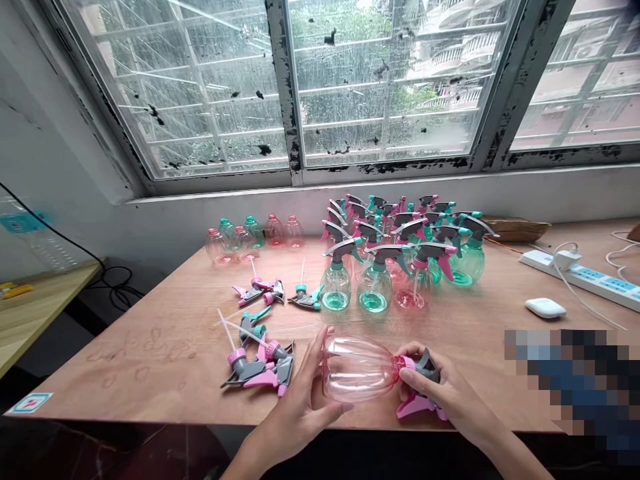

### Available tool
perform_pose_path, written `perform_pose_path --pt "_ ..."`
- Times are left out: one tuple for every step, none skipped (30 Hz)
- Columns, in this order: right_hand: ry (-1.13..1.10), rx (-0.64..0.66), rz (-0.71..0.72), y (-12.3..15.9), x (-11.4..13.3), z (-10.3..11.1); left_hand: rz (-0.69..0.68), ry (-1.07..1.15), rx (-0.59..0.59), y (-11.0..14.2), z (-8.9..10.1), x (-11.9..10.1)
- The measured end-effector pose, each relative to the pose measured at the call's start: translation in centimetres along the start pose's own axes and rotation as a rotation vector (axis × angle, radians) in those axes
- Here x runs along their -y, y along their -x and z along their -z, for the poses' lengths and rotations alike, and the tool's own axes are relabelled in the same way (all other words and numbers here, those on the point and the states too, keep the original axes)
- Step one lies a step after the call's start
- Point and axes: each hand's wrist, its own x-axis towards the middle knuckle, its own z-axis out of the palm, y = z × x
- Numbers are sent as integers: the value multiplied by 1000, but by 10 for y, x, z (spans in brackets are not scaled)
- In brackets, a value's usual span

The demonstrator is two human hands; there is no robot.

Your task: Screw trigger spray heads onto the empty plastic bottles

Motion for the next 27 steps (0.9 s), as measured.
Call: perform_pose_path --pt "-3 -1 -3 0 0 0 -11 16 6 0 0 1" --pt "-4 -2 -6 0 0 0 -20 33 10 0 -1 1" --pt "-4 -2 -7 0 0 0 -21 44 11 0 -1 1" --pt "-3 -1 -6 1 -1 0 -15 50 11 0 -2 0" --pt "0 2 -5 1 -1 0 -4 52 8 0 -2 -1" --pt "7 4 -2 0 -1 0 11 55 4 0 -2 -1" --pt "17 6 0 0 -2 1 24 62 2 0 -2 -2" --pt "28 7 1 0 -2 1 33 76 2 0 -2 -2" --pt "39 8 2 0 -2 1 36 93 3 -1 -2 -2" --pt "46 7 2 0 -2 1 32 106 2 -1 -1 -2" --pt "49 6 2 0 -2 1 25 109 -1 -2 -1 -2" --pt "47 5 3 0 -2 1 17 103 -6 -2 -1 -1" --pt "41 5 6 0 -2 1 10 90 -12 -2 -1 0" --pt "33 3 6 0 -2 1 5 77 -15 -2 -1 1" --pt "25 -3 3 0 -2 1 0 75 -15 -2 -1 2" --pt "18 -7 -2 0 -1 1 -4 82 -9 -2 -1 3" --pt "11 -9 -7 0 -1 1 -6 99 3 -2 -1 4" --pt "5 -9 -10 0 -1 1 -9 121 17 -2 -1 5" --pt "3 -5 -10 0 -1 1 -16 142 28 -2 -1 6" --pt "3 1 -4 0 -1 1 -27 151 35 -2 -1 6" --pt "5 7 3 0 -1 1 -33 139 36 -1 -1 5" --pt "7 9 6 0 -1 1 -33 118 33 -1 -1 4" --pt "9 9 8 0 -1 1 -27 100 25 0 -1 2" --pt "10 10 9 0 -1 1 -17 91 18 0 -1 0" --pt "9 13 9 0 -1 1 -3 93 13 1 -1 -2" --pt "6 18 9 0 -2 1 10 104 12 1 -1 -3" --pt "4 23 12 0 -2 1 17 118 10 1 -1 -4"
